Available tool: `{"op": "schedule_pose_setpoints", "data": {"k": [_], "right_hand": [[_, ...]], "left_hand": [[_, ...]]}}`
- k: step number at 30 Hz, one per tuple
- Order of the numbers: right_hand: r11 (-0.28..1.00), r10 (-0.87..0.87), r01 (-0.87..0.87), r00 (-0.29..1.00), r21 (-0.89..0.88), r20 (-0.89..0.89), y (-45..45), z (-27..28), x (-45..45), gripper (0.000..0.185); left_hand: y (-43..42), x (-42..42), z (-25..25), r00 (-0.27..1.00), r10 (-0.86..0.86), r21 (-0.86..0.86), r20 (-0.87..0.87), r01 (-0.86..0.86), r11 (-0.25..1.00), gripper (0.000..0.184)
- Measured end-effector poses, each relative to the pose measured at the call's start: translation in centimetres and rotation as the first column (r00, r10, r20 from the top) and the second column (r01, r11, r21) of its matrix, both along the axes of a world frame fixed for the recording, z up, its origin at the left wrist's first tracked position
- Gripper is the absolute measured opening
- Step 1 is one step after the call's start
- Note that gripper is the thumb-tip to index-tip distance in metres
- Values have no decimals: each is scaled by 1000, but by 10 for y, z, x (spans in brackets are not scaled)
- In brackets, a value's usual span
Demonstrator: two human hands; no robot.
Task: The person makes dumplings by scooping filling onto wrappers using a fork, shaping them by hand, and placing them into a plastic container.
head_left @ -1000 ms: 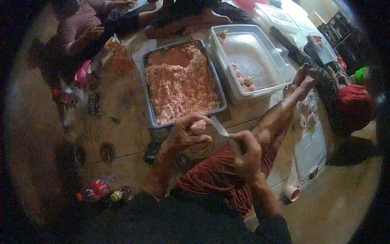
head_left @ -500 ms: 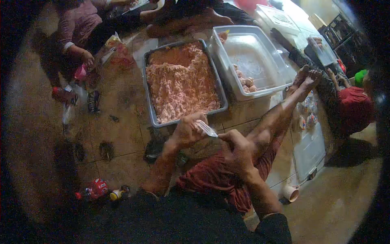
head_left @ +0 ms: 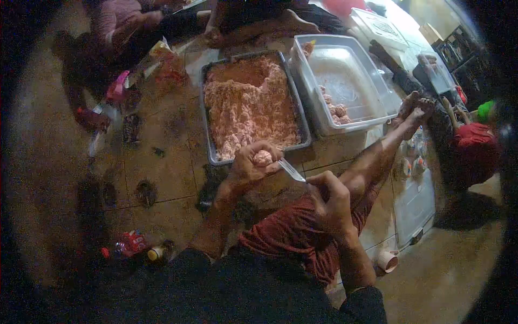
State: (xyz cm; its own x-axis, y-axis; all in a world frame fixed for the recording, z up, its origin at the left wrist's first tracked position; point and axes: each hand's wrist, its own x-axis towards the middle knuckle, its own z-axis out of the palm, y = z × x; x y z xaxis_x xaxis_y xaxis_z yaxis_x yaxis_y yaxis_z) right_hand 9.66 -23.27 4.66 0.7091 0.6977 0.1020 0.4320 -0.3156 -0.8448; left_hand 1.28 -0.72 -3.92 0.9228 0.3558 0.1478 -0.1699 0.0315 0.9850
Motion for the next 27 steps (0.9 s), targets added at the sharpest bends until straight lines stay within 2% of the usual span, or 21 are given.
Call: {"op": "schedule_pose_setpoints", "data": {"k": [4,6,10,11,13,15,16,17,18,20,21,22,23,24,26,27], "right_hand": [[999,33,-33,999,-13,-31,1,-1,-1,6],[999,45,-45,999,-6,16,4,-6,0,7],[997,65,-68,991,24,119,13,-13,4,8],[997,64,-68,991,24,119,16,-13,2,8],[987,-111,99,990,124,92,24,-14,0,11],[979,-98,86,994,184,53,28,-18,10,13],[967,-85,78,996,244,17,31,-20,16,15],[963,-50,72,995,261,-89,34,-23,20,15],[962,-54,75,995,262,-89,40,-30,29,15],[989,-20,57,965,137,-260,47,-54,45,15],[989,-23,60,965,133,-260,43,-81,52,15],[1000,23,-23,974,1,-223,38,-113,63,16],[986,77,-104,979,-134,-191,34,-132,70,17],[985,82,-108,980,-132,-183,31,-136,69,17],[994,-13,3,995,-110,-96,23,-145,57,16],[992,-41,21,985,-126,-166,26,-94,44,13]], "left_hand": [[4,1,3,993,-44,18,-109,46,999,14],[-1,5,10,999,37,272,32,-44,961,15],[-5,5,5,999,-8,197,-35,15,980,23],[-5,5,6,998,18,375,-53,3,927,29],[-5,4,12,997,49,541,-65,-6,841,35],[-4,2,16,974,69,566,-217,68,821,42],[-5,0,17,974,63,566,-217,73,821,42],[-6,-5,18,987,-61,229,-148,95,969,43],[-5,-11,19,985,-88,121,-147,106,987,41],[-1,-23,20,982,-129,-99,-137,116,988,38],[2,-20,5,992,-83,-164,-92,67,984,40],[4,-17,-6,998,-31,-229,-47,19,973,42],[3,-11,-7,999,-16,-222,-43,6,975,41],[2,-6,-9,999,-1,-215,-40,-7,977,39],[1,-6,-13,998,58,120,-28,-54,991,31],[-2,-5,-4,994,63,154,-89,-49,987,25]]}}
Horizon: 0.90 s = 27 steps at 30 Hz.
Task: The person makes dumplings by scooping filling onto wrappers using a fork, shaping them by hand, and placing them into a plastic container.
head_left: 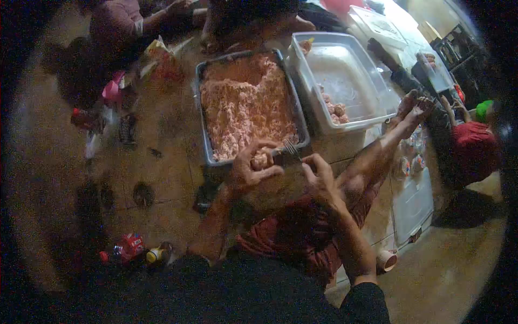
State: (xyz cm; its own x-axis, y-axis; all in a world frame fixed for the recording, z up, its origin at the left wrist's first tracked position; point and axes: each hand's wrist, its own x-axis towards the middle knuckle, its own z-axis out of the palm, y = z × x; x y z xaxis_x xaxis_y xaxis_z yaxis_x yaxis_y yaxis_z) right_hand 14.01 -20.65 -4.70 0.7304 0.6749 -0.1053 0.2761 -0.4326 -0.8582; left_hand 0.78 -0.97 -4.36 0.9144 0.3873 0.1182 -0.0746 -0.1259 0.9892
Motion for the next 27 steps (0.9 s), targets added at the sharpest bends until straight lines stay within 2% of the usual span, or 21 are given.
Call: {"op": "schedule_pose_setpoints", "data": {"k": [1,4,5,7,8,10,11,13,14,16,17,18,19,20,21,22,23,24,25,27], "right_hand": [[1000,2,-2,1000,-5,-10,1,22,-8,13],[992,70,-69,998,105,-4,-1,53,-20,9],[992,67,-66,998,103,-2,-1,54,-19,9],[981,138,-160,971,107,194,1,56,-19,11],[981,140,-163,971,108,195,2,54,-19,11],[974,142,-175,965,141,219,7,50,-19,12],[974,144,-178,965,142,218,8,51,-21,12],[981,120,-151,966,121,229,13,59,-26,11],[981,121,-151,966,122,229,16,61,-27,11],[970,-51,27,994,242,94,22,64,-23,14],[970,-60,35,994,242,96,23,58,-16,14],[973,-47,41,999,229,22,23,43,-5,13],[975,-37,47,998,217,-50,22,22,7,13],[969,18,-47,993,242,119,18,-17,23,15],[970,3,-34,992,241,125,8,-38,32,15],[1000,30,-29,990,5,-136,1,-43,36,17],[992,62,-77,988,-97,-144,-11,-46,40,22],[972,101,-130,983,-198,-153,-19,-37,41,26],[971,103,-132,984,-202,-147,-22,-21,39,26],[997,62,-70,971,-25,-231,-30,6,26,26]], "left_hand": [[-2,0,-5,1000,2,-5,-10,-2,1000,25],[-2,9,-5,995,89,149,33,-93,984,29],[-1,9,-10,996,86,147,35,-91,985,29],[3,9,-17,999,32,8,-21,-31,999,29],[4,9,-20,999,34,8,-19,-34,999,29],[6,9,-14,999,38,224,25,-42,974,28],[8,8,-18,999,40,225,25,-45,973,28],[10,8,-20,999,48,401,20,-52,914,33],[11,4,-21,999,49,402,20,-53,914,33],[7,0,6,981,35,438,-191,54,898,39],[13,-5,-1,982,26,437,-189,61,897,39],[23,-13,-13,974,-153,172,-165,181,968,40],[22,-18,-1,971,-214,22,-103,217,976,40],[21,-22,11,964,-265,-133,-35,258,957,40],[20,-27,22,952,-304,-280,32,300,912,40],[18,-27,11,968,-194,-446,158,245,861,37],[20,-25,-3,964,-59,-601,259,209,771,36],[27,-23,-27,955,-67,-551,288,222,805,36],[25,-18,-23,954,-63,-551,295,223,804,36],[13,-15,-12,989,-141,-364,38,145,920,33]]}}
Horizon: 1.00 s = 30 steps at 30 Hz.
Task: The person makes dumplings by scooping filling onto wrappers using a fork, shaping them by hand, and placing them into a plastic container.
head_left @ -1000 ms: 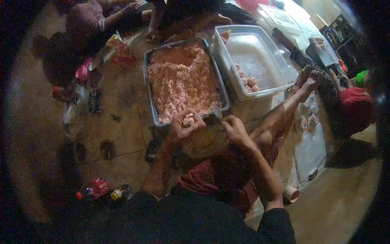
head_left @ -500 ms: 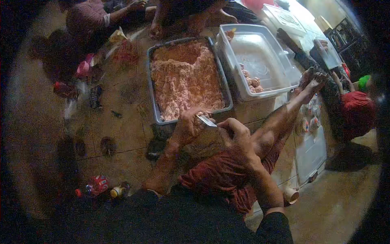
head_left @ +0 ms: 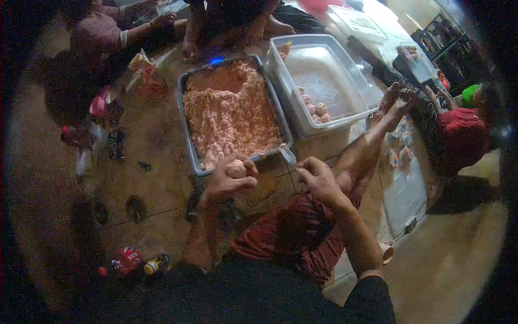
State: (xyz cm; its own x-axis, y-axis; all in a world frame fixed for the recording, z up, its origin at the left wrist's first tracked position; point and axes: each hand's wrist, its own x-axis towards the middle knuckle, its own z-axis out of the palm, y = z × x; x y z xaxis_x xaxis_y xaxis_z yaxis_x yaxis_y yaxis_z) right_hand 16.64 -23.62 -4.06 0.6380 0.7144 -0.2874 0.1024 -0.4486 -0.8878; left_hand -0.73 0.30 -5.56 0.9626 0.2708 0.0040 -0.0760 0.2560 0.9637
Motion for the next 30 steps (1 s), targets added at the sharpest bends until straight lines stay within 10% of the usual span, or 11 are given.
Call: {"op": "schedule_pose_setpoints", "data": {"k": [1,4,11,14,16,17,21,23,27,30], "right_hand": [[996,34,-55,961,68,274,5,27,-10,17],[995,-42,18,968,97,248,20,66,-30,16],[967,-113,-79,717,241,688,49,33,-10,8],[973,110,48,763,-225,637,35,14,-10,8],[982,106,24,751,-188,651,32,34,-10,8],[989,96,4,744,-148,661,28,39,-14,7],[996,60,-7,757,-83,651,30,32,-8,9],[978,-20,-87,869,192,495,34,53,-20,17],[938,230,-338,773,77,591,30,63,-48,22],[961,97,-223,823,161,560,22,71,-53,19]], "left_hand": [[-5,5,5,994,-12,136,-112,27,990,33],[-13,22,10,951,48,447,-304,98,889,29],[-11,23,11,960,186,421,-211,-83,903,30],[2,8,18,915,226,547,-334,-7,837,36],[4,0,5,960,252,642,-118,-120,757,37],[1,-3,4,955,138,270,-262,-64,961,42],[0,-2,5,989,48,169,-139,-24,985,37],[-4,4,4,979,134,448,-156,-50,892,30],[5,16,8,996,-24,507,-87,65,860,26],[-2,12,6,989,118,520,-89,-55,853,28]]}}
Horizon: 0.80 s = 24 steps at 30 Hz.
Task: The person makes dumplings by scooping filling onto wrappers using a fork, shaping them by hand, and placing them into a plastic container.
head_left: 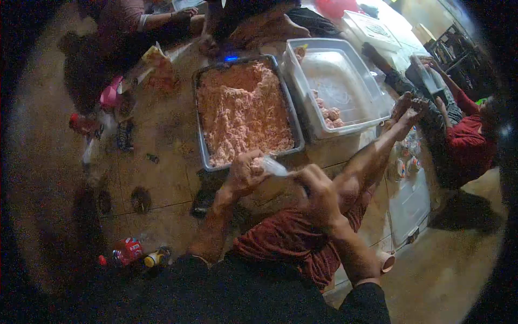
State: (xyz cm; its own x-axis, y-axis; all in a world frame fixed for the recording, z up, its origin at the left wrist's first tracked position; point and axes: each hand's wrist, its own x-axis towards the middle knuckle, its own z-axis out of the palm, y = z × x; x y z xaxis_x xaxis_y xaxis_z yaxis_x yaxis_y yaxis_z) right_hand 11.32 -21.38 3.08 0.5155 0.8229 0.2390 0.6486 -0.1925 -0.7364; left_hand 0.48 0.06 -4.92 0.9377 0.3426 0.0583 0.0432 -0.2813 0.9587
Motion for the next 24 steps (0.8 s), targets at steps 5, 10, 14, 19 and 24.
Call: {"op": "schedule_pose_setpoints", "data": {"k": [5,10,14,19,24], "right_hand": [[964,-220,221,975,150,-28,6,9,-15,17],[979,-154,140,984,150,85,6,7,-15,12],[951,-266,275,961,143,-80,0,26,-19,11],[996,-73,72,997,43,12,10,-7,-20,11],[977,-212,214,972,11,-103,2,20,-16,12]], "left_hand": [[-5,-2,3,996,-21,-414,90,57,909,34],[1,7,2,989,-42,33,140,38,999,29],[-11,0,40,996,47,-97,80,-39,994,30],[4,1,13,986,-63,-263,-155,20,964,29],[-1,0,25,980,79,192,184,-115,975,28]]}}
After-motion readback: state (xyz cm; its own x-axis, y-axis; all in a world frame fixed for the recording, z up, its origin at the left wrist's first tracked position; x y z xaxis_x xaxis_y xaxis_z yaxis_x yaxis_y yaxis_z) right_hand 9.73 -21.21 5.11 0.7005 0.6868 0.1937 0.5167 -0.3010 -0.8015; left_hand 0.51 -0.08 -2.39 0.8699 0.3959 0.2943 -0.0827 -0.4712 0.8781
